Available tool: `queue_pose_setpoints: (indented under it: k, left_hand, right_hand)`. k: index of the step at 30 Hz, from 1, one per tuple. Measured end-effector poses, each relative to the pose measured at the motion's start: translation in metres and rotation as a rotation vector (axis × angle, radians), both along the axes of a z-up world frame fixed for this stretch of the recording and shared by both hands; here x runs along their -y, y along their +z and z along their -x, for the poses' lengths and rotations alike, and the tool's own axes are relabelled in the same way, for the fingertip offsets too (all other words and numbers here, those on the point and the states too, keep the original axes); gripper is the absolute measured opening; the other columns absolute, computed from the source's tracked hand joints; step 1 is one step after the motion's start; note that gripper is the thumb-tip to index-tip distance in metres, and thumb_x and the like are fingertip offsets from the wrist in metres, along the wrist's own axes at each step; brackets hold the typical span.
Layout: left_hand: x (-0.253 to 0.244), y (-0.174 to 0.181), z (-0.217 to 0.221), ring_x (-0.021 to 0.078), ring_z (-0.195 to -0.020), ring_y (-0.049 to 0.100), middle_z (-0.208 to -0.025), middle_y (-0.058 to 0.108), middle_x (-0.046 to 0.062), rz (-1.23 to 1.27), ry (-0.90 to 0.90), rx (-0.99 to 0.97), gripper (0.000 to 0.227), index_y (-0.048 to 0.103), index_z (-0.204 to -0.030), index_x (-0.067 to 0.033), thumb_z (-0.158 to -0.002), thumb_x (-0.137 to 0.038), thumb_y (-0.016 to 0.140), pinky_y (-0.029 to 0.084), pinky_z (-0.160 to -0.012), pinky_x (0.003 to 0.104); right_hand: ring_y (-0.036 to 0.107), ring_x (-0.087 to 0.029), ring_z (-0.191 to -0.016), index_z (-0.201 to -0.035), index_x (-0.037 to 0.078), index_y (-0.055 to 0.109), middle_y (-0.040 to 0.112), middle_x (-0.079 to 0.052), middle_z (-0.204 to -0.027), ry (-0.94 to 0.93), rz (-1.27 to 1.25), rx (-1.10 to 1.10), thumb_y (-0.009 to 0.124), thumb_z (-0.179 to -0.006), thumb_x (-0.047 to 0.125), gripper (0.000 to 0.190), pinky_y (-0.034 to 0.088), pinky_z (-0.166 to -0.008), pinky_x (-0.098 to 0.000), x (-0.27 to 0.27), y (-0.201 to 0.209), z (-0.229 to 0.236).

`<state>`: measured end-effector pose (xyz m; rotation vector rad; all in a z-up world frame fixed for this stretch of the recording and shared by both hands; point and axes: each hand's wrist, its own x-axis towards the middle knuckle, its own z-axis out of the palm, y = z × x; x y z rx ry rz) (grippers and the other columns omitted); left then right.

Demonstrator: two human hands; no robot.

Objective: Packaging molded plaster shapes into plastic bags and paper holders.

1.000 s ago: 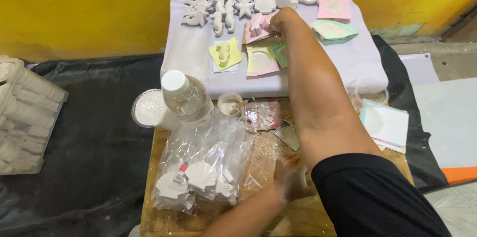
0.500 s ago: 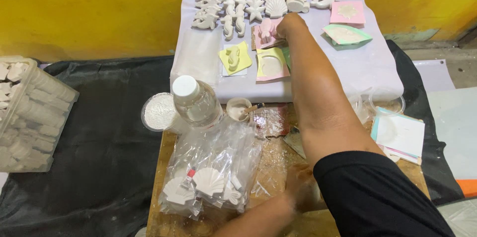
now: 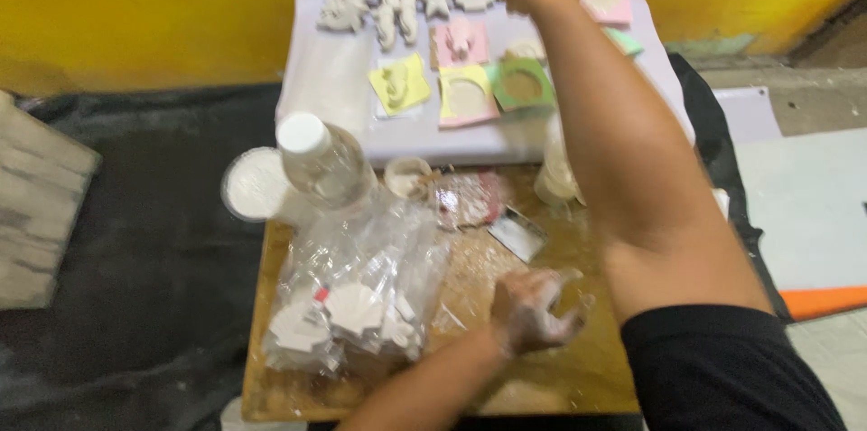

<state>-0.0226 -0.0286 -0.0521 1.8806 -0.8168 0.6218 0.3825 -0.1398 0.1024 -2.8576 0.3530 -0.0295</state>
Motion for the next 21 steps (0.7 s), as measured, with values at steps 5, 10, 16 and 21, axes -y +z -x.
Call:
queue_pose_setpoints:
  k: [5, 10, 16, 21]
  left_hand:
    - [-0.001, 0.022, 0.0, 0.0228, -0.065, 0.071, -0.084, 0.076, 0.009, 0.045, 0.008, -0.021, 0.026, 0.074, -0.1, -0.006, -0.091, -0.029, 0.068, 0.054, -0.056, 0.035]
    - [0.001, 0.011, 0.001, 0.0146, -0.057, 0.068, -0.065, 0.069, 0.003, 0.084, 0.013, -0.053, 0.026, 0.077, -0.105, -0.0052, -0.091, -0.026, 0.071, 0.06, -0.057, 0.034]
    - [0.007, 0.005, -0.001, 0.0185, -0.055, 0.065, -0.072, 0.072, 0.002, 0.051, 0.098, -0.018, 0.014, 0.077, -0.097, -0.0118, -0.091, -0.021, 0.069, 0.052, -0.054, 0.034]
    - [0.013, -0.001, -0.011, 0.0267, -0.053, 0.066, -0.054, 0.059, 0.005, 0.087, 0.062, -0.058, 0.016, 0.079, -0.096, -0.0119, -0.09, -0.024, 0.071, 0.054, -0.055, 0.035]
  right_hand:
    - [0.052, -0.018, -0.071, -0.092, 0.018, 0.064, 0.058, 0.0, -0.085, 0.101, -0.228, 0.141, 0.061, -0.091, 0.02, 0.005, 0.041, -0.058, -0.0349, 0.041, 0.053, 0.099]
    - [0.05, -0.017, -0.061, -0.078, 0.014, 0.066, 0.062, 0.0, -0.071, 0.383, -0.05, 0.349, 0.07, -0.118, 0.03, 0.043, 0.033, -0.059, -0.0419, 0.1, 0.093, 0.249]
    - [0.035, -0.006, -0.06, -0.077, 0.011, 0.066, 0.046, 0.005, -0.06, -0.044, -0.382, 0.304, 0.087, -0.1, 0.029, 0.035, 0.026, -0.051, -0.028, 0.173, 0.012, 0.377]
    - [0.071, -0.032, -0.09, -0.107, 0.019, 0.074, 0.073, -0.005, -0.09, -0.296, -0.191, 0.329, 0.085, -0.09, 0.052, 0.038, 0.053, -0.081, -0.0476, 0.24, -0.123, 0.395]
